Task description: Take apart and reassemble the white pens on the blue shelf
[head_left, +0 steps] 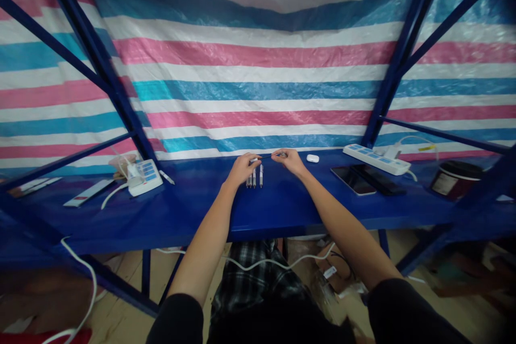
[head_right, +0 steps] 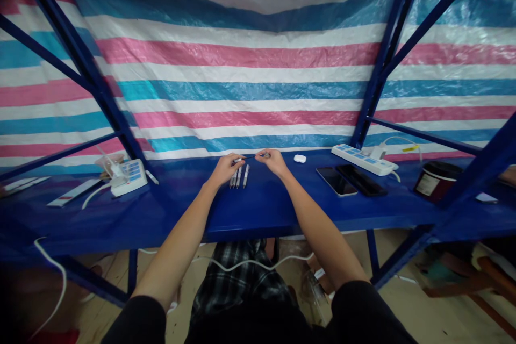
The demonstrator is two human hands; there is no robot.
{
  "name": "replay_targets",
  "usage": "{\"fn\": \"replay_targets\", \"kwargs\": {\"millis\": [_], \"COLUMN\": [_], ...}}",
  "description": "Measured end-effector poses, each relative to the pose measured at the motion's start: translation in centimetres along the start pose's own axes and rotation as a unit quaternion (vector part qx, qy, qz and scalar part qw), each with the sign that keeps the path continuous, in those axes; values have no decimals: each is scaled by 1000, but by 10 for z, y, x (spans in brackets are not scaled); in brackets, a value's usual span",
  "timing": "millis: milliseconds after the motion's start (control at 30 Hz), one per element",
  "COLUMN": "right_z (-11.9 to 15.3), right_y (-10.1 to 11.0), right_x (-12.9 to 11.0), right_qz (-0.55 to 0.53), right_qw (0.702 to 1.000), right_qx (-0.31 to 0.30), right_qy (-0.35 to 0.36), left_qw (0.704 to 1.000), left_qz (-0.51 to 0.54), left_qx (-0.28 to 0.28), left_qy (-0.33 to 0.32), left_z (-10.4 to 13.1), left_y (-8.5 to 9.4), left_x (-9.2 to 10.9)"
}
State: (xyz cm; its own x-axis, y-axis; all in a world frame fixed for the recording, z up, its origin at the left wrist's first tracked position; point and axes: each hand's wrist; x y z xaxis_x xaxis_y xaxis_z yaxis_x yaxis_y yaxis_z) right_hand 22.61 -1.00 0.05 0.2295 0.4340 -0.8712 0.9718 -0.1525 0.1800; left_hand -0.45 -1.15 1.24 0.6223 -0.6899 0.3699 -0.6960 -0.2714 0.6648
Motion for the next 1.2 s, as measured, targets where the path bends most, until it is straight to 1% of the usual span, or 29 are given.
{"fn": "replay_targets", "kwargs": {"millis": [100, 167, 300, 400, 567, 733, 833, 1033, 1200], "right_z": [-3, -4, -4, -4, -5, -4, -2, 3, 5], "right_y": [9, 13, 14, 13, 13, 12, 7, -8, -9], "right_x": [3, 5, 5, 6, 7, 6, 5, 3, 3], "right_qz": [-11, -16, -22, -26, -28, -25, -27, -18, -6], "right_qw": [1000, 999, 999, 999, 999, 999, 999, 999, 999], "right_qx": [15, 22, 27, 28, 27, 19, 5, -38, -39], "right_qy": [-16, -28, -35, -33, -30, -26, -22, -19, -23], "left_qw": [1000, 1000, 999, 999, 997, 994, 992, 994, 995], "left_qz": [-14, -24, -26, -9, 48, 87, 106, 100, 92], "left_qx": [0, 12, 27, 30, 38, 35, 26, -7, -7], "left_qy": [-3, 5, 19, 21, 36, 60, 65, 37, 33], "left_z": [-1, -1, -1, -1, -1, -2, -2, 0, 0], "left_y": [1, 2, 3, 2, 0, -1, -1, -1, -4], "left_x": [-9, -13, -17, -19, -22, -18, -12, -1, 2]}}
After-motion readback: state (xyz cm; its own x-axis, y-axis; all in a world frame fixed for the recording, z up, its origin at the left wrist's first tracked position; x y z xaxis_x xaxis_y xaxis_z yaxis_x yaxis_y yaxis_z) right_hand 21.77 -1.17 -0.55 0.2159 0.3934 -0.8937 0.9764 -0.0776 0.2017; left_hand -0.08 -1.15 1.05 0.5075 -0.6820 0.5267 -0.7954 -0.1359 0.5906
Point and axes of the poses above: each hand's wrist, its own z-axis away from the middle knuckle, its own y-axis out of the back of the hand, x = y × z, and after that the axes turned 6 degrees about x, right-handed
